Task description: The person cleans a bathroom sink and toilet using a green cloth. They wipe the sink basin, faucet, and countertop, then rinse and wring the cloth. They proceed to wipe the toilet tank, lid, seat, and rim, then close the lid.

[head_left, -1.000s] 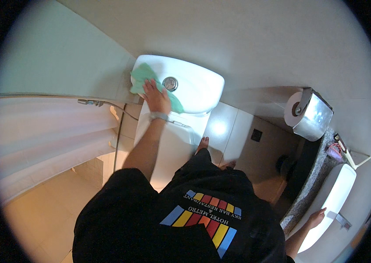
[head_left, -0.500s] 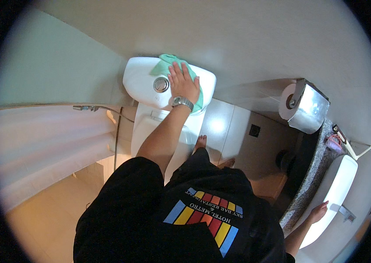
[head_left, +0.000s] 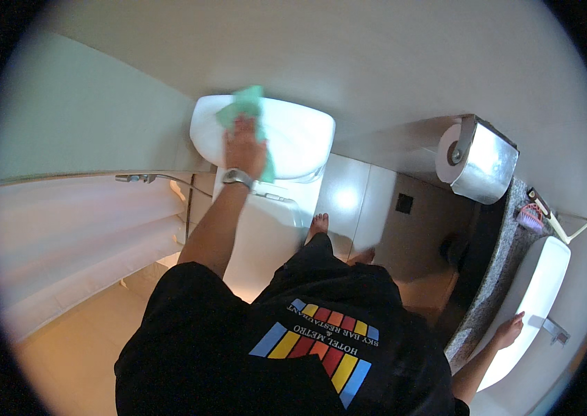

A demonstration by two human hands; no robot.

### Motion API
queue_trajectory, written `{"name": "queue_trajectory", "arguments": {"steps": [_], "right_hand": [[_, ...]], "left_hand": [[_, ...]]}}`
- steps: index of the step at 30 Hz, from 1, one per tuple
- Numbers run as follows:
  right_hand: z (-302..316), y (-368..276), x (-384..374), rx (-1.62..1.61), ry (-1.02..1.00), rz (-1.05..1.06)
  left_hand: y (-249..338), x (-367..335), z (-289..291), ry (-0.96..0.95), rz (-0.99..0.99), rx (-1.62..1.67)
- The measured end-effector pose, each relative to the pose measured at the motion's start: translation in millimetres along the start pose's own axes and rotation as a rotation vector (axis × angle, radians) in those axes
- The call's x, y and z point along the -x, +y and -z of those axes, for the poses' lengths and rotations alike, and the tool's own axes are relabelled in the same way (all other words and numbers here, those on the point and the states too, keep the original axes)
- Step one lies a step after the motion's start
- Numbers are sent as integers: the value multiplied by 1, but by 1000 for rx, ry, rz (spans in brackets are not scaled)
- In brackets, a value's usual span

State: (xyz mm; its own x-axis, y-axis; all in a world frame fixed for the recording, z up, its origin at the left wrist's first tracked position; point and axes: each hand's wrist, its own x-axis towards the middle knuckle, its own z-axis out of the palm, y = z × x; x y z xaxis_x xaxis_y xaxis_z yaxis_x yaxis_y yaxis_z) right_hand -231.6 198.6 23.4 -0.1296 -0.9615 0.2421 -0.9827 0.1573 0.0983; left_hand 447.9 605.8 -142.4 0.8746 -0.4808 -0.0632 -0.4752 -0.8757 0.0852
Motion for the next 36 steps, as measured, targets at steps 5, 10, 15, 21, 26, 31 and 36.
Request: {"name": "queue_trajectory", "arguments": {"steps": [5,10,15,21,26,31,36], "right_hand": [[0,-3,0,7,17,-4],[-4,4,-6,10,11,-19],[3,-6,-5,17,-37,-16],[-21,44,-33,-412,418,193],[86,-132,14,-571,662,630],[116,-299,118,-1087,402,1170],[87,-412,268,-987,-664,1473]], "left_hand": [[-73,-2,-38,263,239,225],[-21,28,-56,259,284,225],[24,62,-58,241,212,264],[-65,20,-62,334,304,288],[-91,-8,-61,379,434,383],[-42,33,-76,513,397,500],[28,107,-38,261,384,1181]]}}
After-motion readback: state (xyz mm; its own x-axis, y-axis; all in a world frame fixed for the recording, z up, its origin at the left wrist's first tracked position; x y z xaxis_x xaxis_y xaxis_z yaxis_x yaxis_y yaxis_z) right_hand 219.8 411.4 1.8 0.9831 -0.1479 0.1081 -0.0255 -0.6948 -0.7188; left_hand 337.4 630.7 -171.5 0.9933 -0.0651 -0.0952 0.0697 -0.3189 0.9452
